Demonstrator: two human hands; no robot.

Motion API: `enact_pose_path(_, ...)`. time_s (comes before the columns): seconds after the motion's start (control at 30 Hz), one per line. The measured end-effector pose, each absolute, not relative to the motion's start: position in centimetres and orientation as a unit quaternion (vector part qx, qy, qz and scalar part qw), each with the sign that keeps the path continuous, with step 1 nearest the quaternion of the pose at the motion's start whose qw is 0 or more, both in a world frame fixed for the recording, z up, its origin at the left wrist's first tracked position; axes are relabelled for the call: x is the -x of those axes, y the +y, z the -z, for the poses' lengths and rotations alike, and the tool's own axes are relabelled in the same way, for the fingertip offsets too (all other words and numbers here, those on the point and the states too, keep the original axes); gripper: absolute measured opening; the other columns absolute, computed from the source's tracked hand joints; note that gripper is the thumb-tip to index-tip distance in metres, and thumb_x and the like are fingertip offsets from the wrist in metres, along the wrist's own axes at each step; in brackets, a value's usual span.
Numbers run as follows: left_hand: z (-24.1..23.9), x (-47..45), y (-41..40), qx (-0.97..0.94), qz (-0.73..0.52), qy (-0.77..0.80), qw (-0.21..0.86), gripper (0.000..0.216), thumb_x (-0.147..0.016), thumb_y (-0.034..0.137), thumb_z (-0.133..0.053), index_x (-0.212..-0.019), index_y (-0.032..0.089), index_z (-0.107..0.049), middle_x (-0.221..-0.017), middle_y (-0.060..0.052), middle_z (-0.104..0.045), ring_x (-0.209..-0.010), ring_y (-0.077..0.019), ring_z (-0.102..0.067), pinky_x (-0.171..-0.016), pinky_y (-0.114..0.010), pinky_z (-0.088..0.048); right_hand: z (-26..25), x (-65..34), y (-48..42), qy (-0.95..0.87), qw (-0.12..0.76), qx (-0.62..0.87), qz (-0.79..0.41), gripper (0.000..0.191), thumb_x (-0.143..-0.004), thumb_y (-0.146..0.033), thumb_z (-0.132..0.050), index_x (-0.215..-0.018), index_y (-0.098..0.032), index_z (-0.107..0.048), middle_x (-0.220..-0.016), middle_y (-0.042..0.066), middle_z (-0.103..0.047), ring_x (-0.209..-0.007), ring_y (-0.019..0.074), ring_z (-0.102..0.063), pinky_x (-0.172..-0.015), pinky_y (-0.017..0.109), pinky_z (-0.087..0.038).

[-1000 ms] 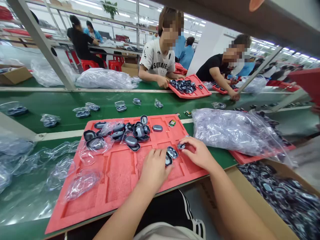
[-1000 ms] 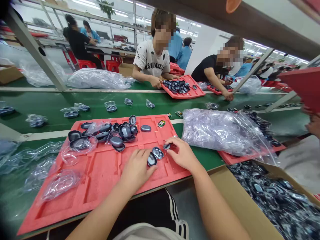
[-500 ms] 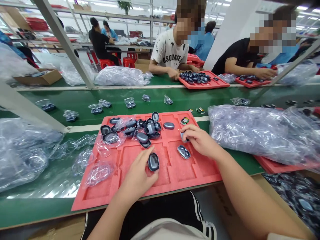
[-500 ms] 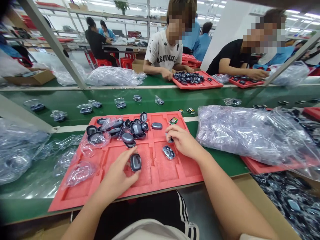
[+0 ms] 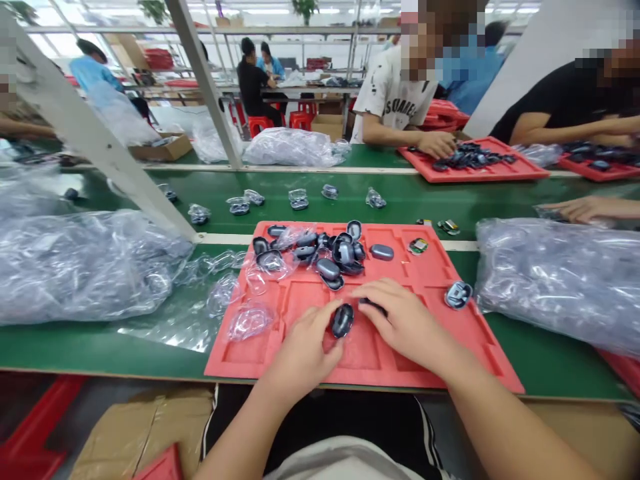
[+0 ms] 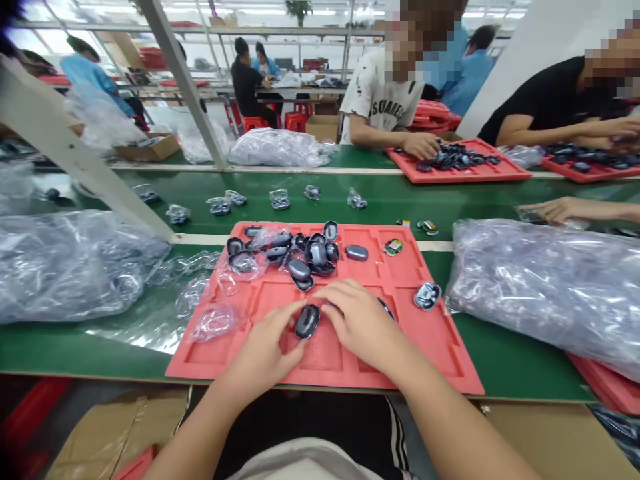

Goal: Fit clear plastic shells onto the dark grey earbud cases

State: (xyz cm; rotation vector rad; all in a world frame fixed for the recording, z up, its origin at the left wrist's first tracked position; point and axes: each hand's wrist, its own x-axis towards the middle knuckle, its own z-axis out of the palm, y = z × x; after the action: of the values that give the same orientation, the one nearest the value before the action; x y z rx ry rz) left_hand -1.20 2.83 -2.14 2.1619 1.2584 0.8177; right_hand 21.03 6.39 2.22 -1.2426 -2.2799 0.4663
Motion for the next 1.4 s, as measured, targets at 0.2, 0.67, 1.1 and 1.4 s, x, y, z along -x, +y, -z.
enact_pose_path(0.2,0.5,8.7,1.9,-0.776,-0.314,0.546,0.011,0.048,-0.089,0.030,-0.079,-0.134,0.026,-0.063,-0.132,-0.011,-0.071,-0.119,-0.0324,-0.064,-0.107,-0.052,-0.050,-2.1,-18.8,5.9,-0.843,0.241,0.457,-0.148,0.024,-0.099,-0.022,-0.065,-0.121,-0.026,-0.073,-0.123,0.008,-0.077,-0.114,0.0302,-0.069,-0.100,0.049,-0.056)
enact_pose_path(0.67,2.5,12.7,0.6,-0.763,-0.402,0.506,-0.001,0.007,-0.095,0.021,-0.072,-0.093,0.025,-0.077,-0.113,-0.006,-0.079,-0.101,-0.0231,-0.070,-0.095,-0.040,-0.057,-1.0,-7.2,10.4,-0.773,0.243,0.422,-0.407,0.033,-0.090,-0.008,-0.065,-0.117,-0.022,-0.078,-0.112,0.008,-0.082,-0.099,0.0228,-0.078,-0.092,0.041,-0.061)
enact_pose_path(1.1,3.1,13.4,1.4,-0.723,-0.398,0.564,-0.034,0.006,-0.096,0.024,-0.070,-0.095,0.025,-0.075,-0.117,-0.008,-0.078,-0.108,-0.0260,-0.071,-0.099,-0.044,-0.056,-0.3,-8.7,10.5,-0.738,0.298,0.489,-0.357,0.033,-0.077,-0.004,-0.063,-0.104,-0.021,-0.071,-0.095,0.003,-0.079,-0.073,0.0146,-0.071,-0.069,0.028,-0.058)
enact_pose_path(1.4,0.1,8.7,3.7,-0.713,-0.433,0.551,-0.017,0.047,-0.094,0.032,-0.071,-0.140,0.021,-0.062,-0.130,-0.013,-0.074,-0.117,-0.0314,-0.068,-0.105,-0.050,-0.054,-3.4,-13.6,8.6,-0.799,0.355,0.460,-0.154,0.035,-0.087,-0.006,-0.057,-0.112,-0.025,-0.071,-0.100,0.003,-0.078,-0.084,0.0186,-0.073,-0.081,0.033,-0.059)
